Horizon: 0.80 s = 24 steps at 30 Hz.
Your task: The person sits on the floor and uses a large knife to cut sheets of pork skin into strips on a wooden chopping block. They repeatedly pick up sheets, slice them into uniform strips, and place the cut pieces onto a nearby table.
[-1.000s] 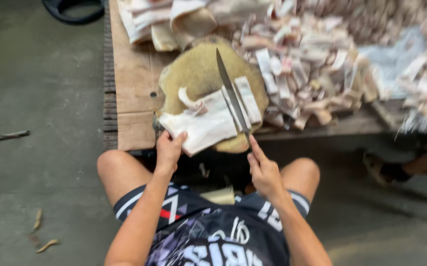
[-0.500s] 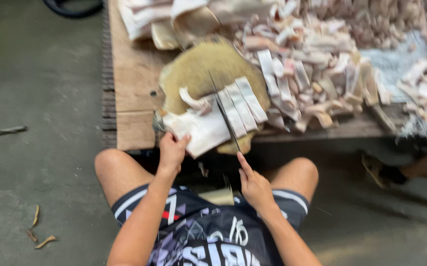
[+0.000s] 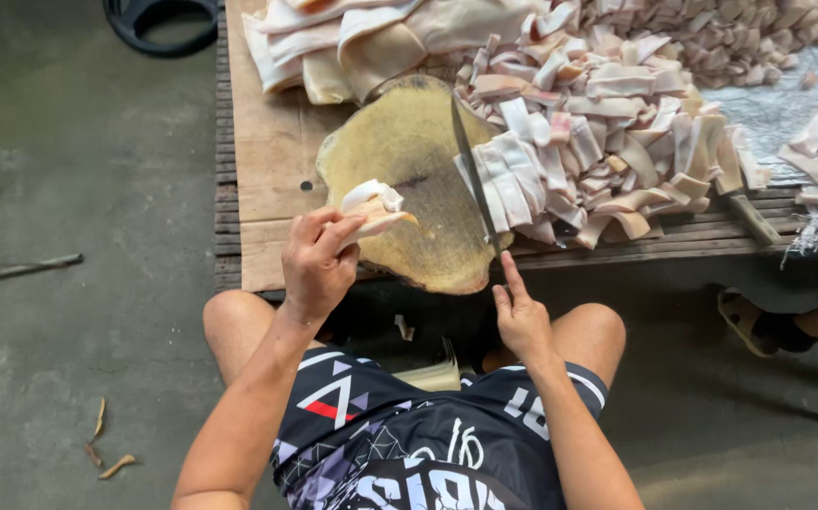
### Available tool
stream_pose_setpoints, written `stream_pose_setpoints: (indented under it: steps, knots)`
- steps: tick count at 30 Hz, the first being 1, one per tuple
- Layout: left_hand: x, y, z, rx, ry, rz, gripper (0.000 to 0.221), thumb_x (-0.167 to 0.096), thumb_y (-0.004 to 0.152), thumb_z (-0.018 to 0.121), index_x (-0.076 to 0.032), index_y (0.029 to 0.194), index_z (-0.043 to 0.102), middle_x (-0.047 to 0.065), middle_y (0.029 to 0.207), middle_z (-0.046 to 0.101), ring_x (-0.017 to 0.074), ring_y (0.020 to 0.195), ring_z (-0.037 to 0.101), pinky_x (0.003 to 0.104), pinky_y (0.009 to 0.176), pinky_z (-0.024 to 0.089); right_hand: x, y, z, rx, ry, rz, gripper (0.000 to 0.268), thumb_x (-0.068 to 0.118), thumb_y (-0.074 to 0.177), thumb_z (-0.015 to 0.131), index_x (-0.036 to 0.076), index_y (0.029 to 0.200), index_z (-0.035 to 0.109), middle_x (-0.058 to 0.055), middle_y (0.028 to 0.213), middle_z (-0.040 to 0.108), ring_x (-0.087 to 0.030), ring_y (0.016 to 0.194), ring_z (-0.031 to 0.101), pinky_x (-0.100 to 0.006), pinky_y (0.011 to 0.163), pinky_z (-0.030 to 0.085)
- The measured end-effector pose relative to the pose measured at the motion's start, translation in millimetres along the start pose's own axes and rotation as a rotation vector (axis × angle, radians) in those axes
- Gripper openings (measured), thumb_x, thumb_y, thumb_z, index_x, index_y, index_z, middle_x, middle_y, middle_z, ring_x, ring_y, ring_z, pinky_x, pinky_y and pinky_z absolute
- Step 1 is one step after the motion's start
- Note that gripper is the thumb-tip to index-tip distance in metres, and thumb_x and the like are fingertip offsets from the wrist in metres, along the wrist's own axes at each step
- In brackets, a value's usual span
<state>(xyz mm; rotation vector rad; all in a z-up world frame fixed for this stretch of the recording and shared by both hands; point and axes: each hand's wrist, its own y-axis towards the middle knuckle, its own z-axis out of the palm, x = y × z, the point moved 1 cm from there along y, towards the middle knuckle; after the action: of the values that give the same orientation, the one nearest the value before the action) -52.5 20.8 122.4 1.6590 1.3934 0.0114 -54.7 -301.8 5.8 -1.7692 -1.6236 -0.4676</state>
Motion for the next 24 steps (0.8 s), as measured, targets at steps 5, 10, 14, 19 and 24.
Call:
stream_pose_setpoints:
  steps: [5,10,14,19,24]
  knots:
    - [-10,32,14,0.003,0.096,0.253,0.039,0.004,0.080,0.079,-0.013,0.115,0.075,0.005,0.106,0.060,0.0266,0.091,0.057,0.039,0.079,0.053,-10,-7,12,0.012,0.102,0.029,0.065,0.033,0.101,0.057,0.044,0.159,0.030,-0.024,0.077,0.072,-0.034,0.074,0.074,-0.042,0.073,0.056]
    - [-9,-27,38,0.316,0.194,0.347,0.035,0.002,0.077,0.072,-0.016,0.107,0.076,0.002,0.102,0.062,0.0240,0.089,0.056,0.035,0.075,0.051,-14,0,15,-0.001,0.212,-0.004,0.064,0.031,0.102,0.057,0.042,0.159,0.030,-0.020,0.085,0.074,-0.029,0.079,0.076,-0.038,0.078,0.057]
    - [5,-78,54,0.493,0.146,0.270,0.040,-0.003,0.075,0.067,-0.019,0.111,0.075,0.003,0.106,0.060,0.0253,0.093,0.056,0.037,0.081,0.051,-9,-5,12,0.043,0.262,0.071,0.065,0.027,0.103,0.058,0.040,0.160,0.031,-0.014,0.076,0.070,-0.020,0.068,0.066,-0.035,0.072,0.056]
    - [13,-99,55,0.454,0.176,0.222,0.042,-0.004,0.078,0.066,-0.022,0.115,0.074,0.002,0.112,0.060,0.0258,0.095,0.055,0.039,0.080,0.049,16,-30,1,0.125,0.445,0.169,0.067,0.018,0.101,0.056,0.031,0.162,0.033,-0.007,0.062,0.053,-0.012,0.051,0.049,-0.034,0.051,0.047]
    - [10,-107,51,0.292,0.274,0.104,0.050,-0.004,0.062,0.073,-0.013,0.112,0.068,0.011,0.117,0.057,0.0355,0.114,0.053,0.048,0.096,0.047,28,-71,-4,0.105,0.319,-0.134,0.063,0.014,0.100,0.059,0.021,0.159,0.036,-0.004,0.065,0.063,-0.015,0.054,0.055,-0.032,0.055,0.052]
